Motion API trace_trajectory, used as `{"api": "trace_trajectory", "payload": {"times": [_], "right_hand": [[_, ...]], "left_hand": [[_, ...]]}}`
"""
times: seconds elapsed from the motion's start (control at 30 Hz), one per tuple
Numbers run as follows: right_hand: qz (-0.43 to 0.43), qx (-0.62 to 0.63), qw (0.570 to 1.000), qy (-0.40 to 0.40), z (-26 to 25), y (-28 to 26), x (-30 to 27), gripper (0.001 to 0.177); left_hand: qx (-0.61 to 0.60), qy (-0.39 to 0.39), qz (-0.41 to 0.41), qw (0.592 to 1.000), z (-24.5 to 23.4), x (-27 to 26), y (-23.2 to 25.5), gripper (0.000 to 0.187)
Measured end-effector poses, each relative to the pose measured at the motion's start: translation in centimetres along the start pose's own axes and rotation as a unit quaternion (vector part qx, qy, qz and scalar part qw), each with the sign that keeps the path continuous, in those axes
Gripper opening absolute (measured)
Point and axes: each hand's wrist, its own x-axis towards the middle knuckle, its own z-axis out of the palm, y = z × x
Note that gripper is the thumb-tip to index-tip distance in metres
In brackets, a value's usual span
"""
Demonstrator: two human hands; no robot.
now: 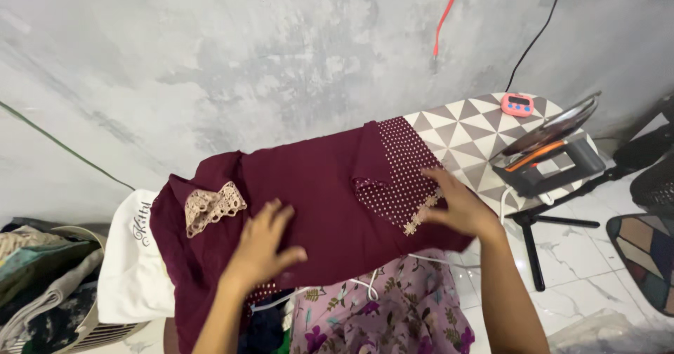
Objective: The person irons a maroon garment with gold embellishments on an ironing board. They use a steam iron to smooth the fabric, frequently adjusting and flipping the garment to treat different sections and sides.
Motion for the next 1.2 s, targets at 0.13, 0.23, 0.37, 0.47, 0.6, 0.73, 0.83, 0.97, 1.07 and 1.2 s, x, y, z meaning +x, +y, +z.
{"api": "trace_trajectory", "payload": {"times": [0.13, 0.23, 0.37, 0.47, 0.6, 0.73, 0.83, 0.97, 1.07, 1.2], "right_hand": [[0.009, -0.054, 0.998, -0.007, 1.4, 0.8, -5.3, 0.094], [-0.037, -0.110, 0.991, 0.067, 2.6, 3.4, -6.2, 0.036], [0.037, 0.115, 0.992, 0.048, 1.1, 7.9, -5.6, 0.018], [0.125, 0.225, 0.938, 0.234, -0.6, 9.2, -2.5, 0.009], [-0.023, 0.497, 0.779, 0.383, -1.6, 6.2, 1.7, 0.012], [-0.055, 0.316, 0.901, 0.293, 0.7, 1.9, -0.5, 0.046], [0.088, 0.095, 0.981, 0.142, 2.0, -0.9, -2.8, 0.086], [0.148, -0.029, 0.988, 0.043, 3.1, -3.2, -4.1, 0.085], [0.077, 0.142, 0.985, 0.058, 4.3, -2.7, -4.2, 0.064], [0.004, 0.441, 0.892, 0.100, 5.8, -3.1, -3.1, 0.058]], "left_hand": [[-0.027, -0.045, 0.033, 0.998, 2.8, -3.2, 1.8, 0.102], [-0.012, 0.053, 0.072, 0.996, 4.2, -3.7, 1.0, 0.034], [-0.137, 0.035, 0.074, 0.987, 2.3, -3.5, -0.9, 0.019], [-0.244, 0.098, 0.006, 0.965, -1.1, -1.9, -2.5, 0.015], [-0.006, 0.298, -0.010, 0.955, -4.1, 1.7, -2.4, 0.029], [0.007, 0.249, 0.136, 0.959, -2.1, 2.4, 0.9, 0.057], [0.023, 0.143, 0.178, 0.973, 1.2, 2.3, 3.2, 0.069], [0.074, 0.121, 0.222, 0.965, 4.6, 3.7, 4.2, 0.065], [0.092, 0.134, 0.249, 0.955, 6.2, 4.5, 6.1, 0.063], [-0.075, 0.144, 0.263, 0.951, 7.5, 3.9, 11.9, 0.077]]}}
